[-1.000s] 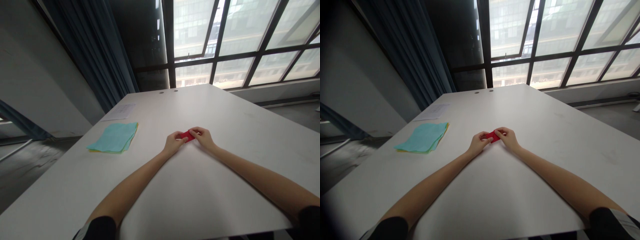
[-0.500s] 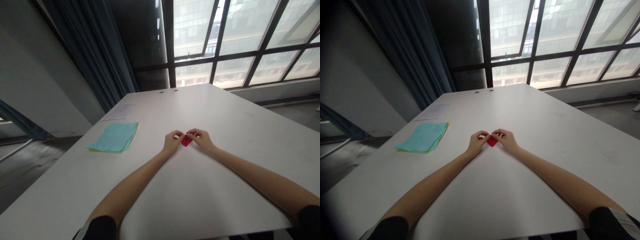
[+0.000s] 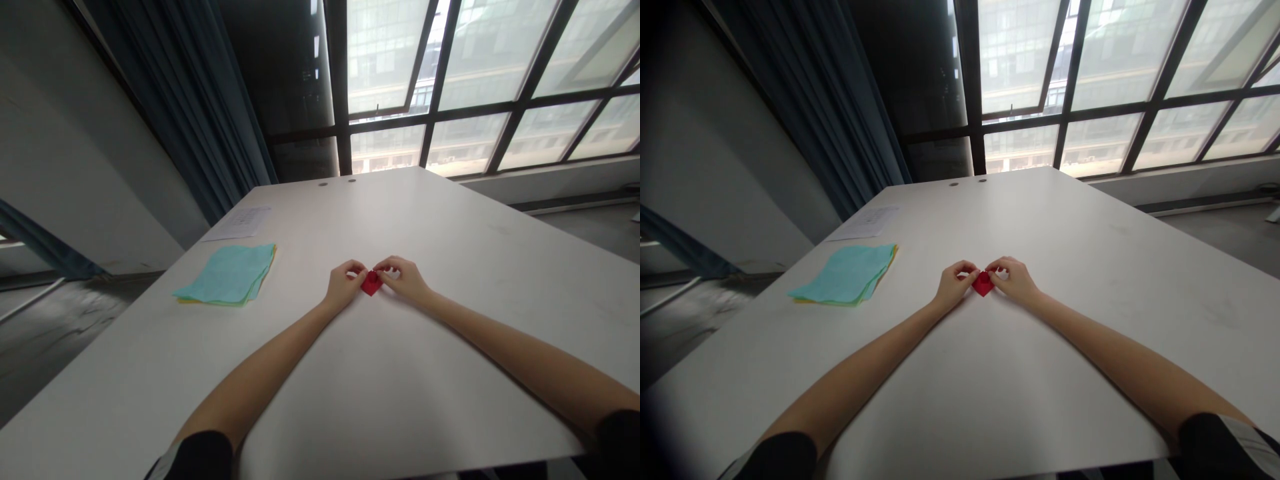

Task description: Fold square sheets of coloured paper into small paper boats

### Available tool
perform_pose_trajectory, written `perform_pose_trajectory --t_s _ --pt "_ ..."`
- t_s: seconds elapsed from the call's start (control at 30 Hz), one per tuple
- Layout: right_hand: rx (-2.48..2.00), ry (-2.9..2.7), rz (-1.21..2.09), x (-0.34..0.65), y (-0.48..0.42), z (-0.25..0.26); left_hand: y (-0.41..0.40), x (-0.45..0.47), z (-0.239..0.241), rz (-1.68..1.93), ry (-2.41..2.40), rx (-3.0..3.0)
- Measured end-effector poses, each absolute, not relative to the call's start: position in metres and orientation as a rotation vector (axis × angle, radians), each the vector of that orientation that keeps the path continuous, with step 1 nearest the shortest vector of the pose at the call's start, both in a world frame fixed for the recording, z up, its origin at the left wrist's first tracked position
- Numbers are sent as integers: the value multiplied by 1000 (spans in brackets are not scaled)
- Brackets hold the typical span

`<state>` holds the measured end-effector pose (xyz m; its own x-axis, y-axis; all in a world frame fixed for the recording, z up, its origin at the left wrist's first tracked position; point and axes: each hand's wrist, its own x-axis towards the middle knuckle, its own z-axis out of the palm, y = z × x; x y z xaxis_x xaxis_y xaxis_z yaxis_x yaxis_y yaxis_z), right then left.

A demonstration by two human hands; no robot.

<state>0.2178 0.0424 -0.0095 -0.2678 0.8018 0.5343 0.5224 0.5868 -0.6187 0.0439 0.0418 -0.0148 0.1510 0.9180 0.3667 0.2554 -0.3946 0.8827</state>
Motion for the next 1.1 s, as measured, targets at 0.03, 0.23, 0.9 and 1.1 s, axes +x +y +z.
perform_pose_trajectory --t_s 0.03,0.23,0.9,1.1 --pt "-1058 -1950 390 218 43 -10 42 44 -14 1263 1130 1765" --pt "-1003 -1994 304 218 44 -7 41 45 -11 1251 1133 1766" --pt "-900 -2393 -61 229 57 4 41 45 -17 1252 1093 1776" --pt "-873 -2477 81 228 57 10 38 45 -15 1264 1076 1815"
